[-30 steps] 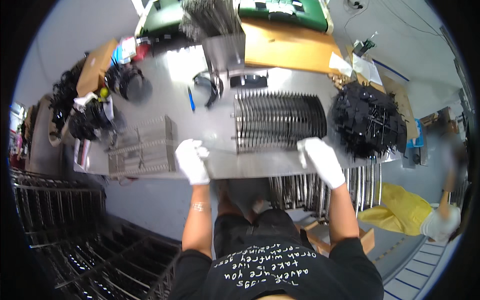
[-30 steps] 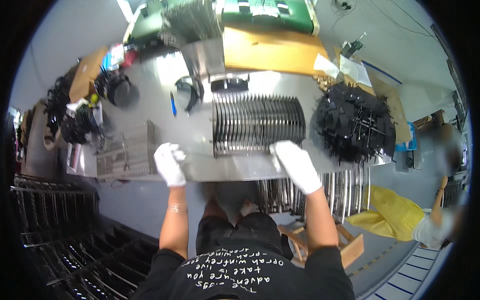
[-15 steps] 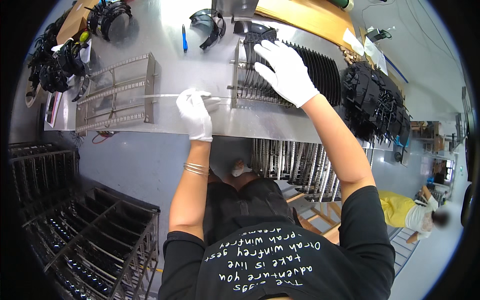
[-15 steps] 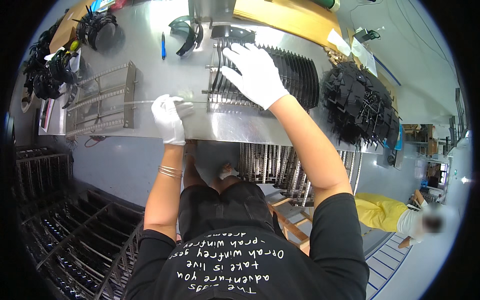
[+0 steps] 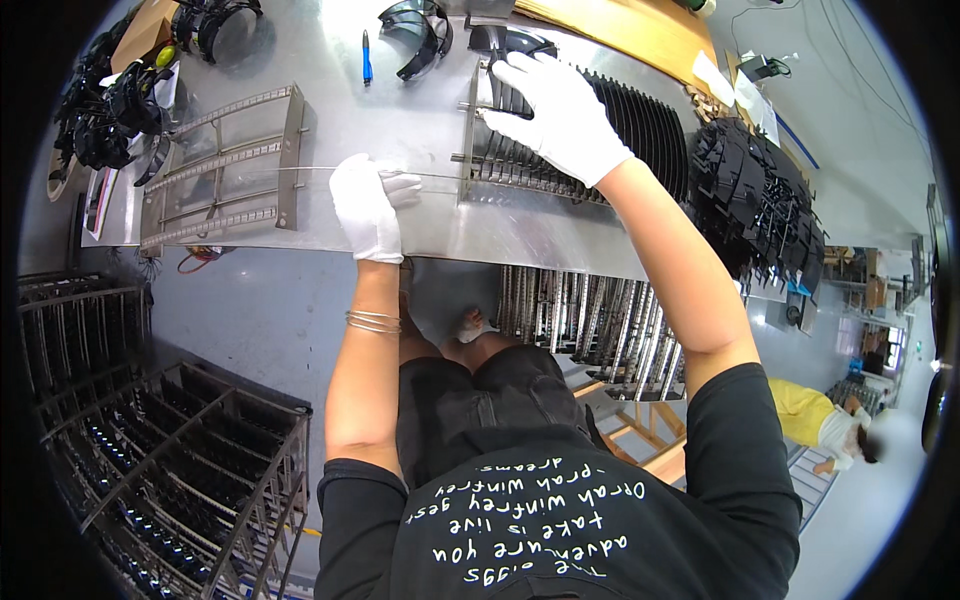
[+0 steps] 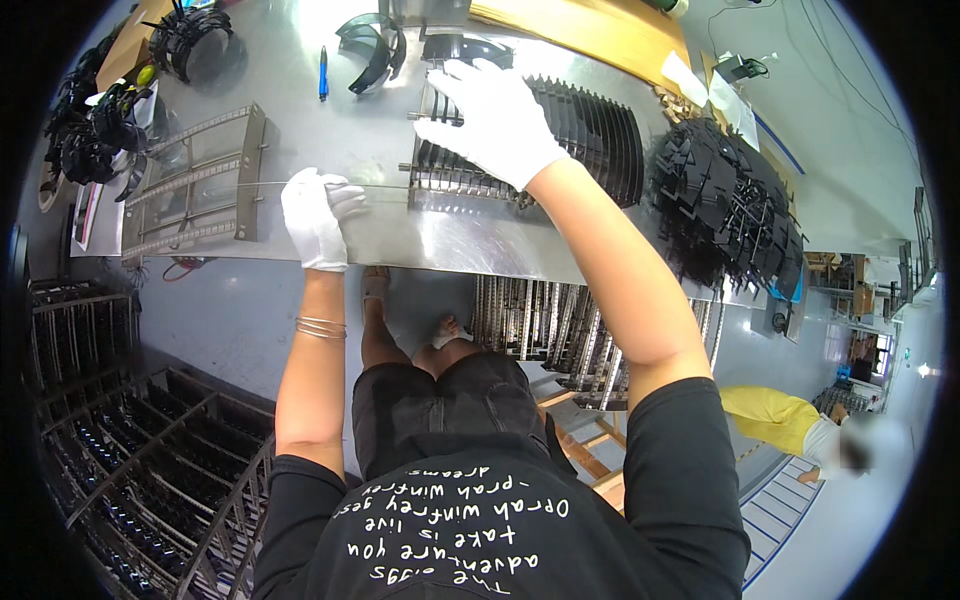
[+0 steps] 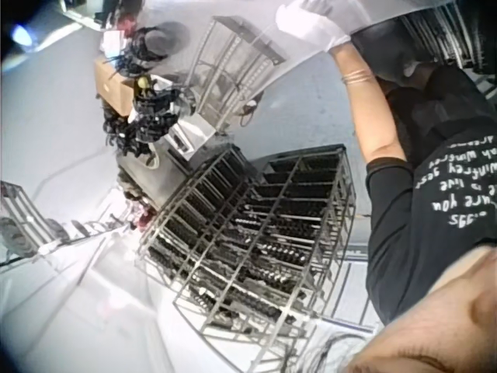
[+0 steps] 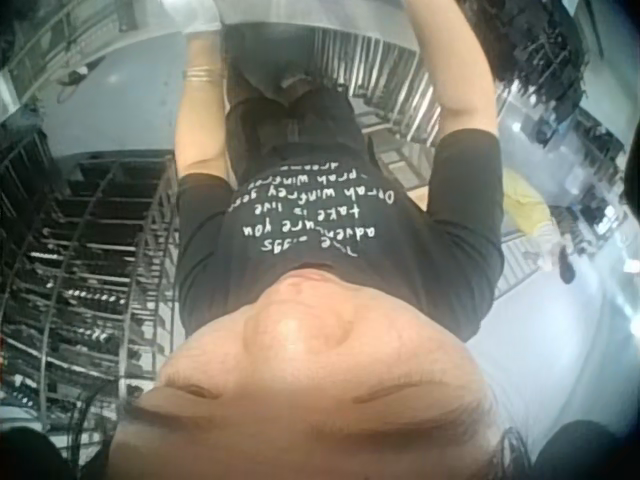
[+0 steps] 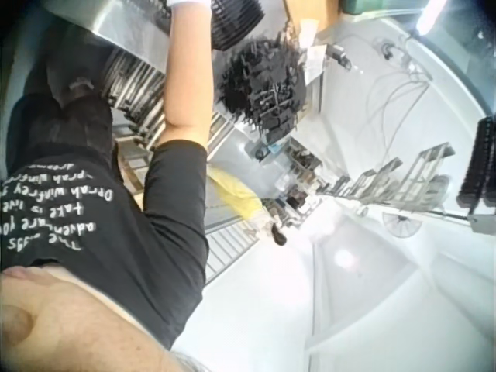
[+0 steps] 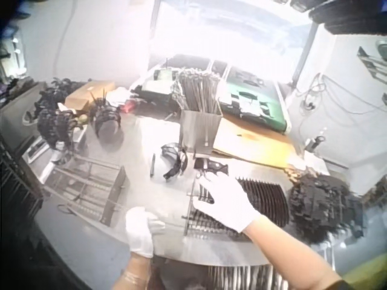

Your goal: The person assembles sunglasses by attaching black plastic arms to frames using a metal jig. They repeatedly pick up frames and arms, align them in the jig, and secure them before placing the completed units on the table.

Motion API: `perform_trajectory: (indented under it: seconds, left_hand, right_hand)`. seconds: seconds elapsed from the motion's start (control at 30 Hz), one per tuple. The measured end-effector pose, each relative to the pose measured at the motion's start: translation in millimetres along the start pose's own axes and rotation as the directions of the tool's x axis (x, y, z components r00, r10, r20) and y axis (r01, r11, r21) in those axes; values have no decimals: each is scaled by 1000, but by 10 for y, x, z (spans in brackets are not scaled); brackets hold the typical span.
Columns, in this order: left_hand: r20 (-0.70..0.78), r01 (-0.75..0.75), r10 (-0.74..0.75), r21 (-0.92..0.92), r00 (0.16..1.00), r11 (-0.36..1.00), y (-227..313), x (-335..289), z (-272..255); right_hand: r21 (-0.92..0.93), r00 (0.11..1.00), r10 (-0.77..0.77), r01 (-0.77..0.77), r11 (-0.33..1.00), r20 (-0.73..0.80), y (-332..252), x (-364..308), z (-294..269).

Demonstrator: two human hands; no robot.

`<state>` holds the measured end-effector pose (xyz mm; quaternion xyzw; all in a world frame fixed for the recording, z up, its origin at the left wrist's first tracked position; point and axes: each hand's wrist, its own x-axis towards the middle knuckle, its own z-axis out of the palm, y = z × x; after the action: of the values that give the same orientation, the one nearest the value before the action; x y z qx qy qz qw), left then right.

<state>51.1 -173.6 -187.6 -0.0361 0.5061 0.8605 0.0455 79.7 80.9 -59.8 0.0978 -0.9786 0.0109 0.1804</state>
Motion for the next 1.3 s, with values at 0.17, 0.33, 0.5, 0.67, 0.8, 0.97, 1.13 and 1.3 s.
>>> perform_trajectory:
  seconds: [0.17, 0.33, 0.5, 0.67, 0.8, 0.97, 1.13, 1.3]
  left_hand:
    - [-34, 16, -19, -67, 999, 998, -102, 18, -12]
    - [-5, -103, 105, 105, 995, 989, -101, 22, -20]
    - [3, 183, -184, -106, 983, 977, -70, 150, -103]
    - [-45, -9, 9, 12, 999, 1000, -4, -50, 75]
    - [-162, -75, 71, -18, 984, 997, -45, -88, 182]
    - [94, 115, -142, 242, 985, 963, -57, -241, 305]
    - [493, 440, -450, 146, 744, 886, -19, 11, 90]
    - [202, 21, -22, 10, 979, 1000, 44, 67, -217]
  right_hand:
    - [34, 999, 6, -4, 999, -54, -38, -27, -5]
    - [55, 998, -9, 12, 998, -55, 9, -28, 10]
    - [89, 998, -6, 11, 996, -58, -13, -17, -12]
    - [65, 999, 29, -31, 997, 18, 7, -44, 32]
    - [40, 996, -21, 25, 999, -87, 21, -52, 78]
    - [58, 995, -38, 43, 997, -90, 27, -38, 87]
    - [22, 987, -58, 62, 998, -147, 45, -38, 88]
    - [190, 992, -30, 53, 980, -121, -76, -39, -237]
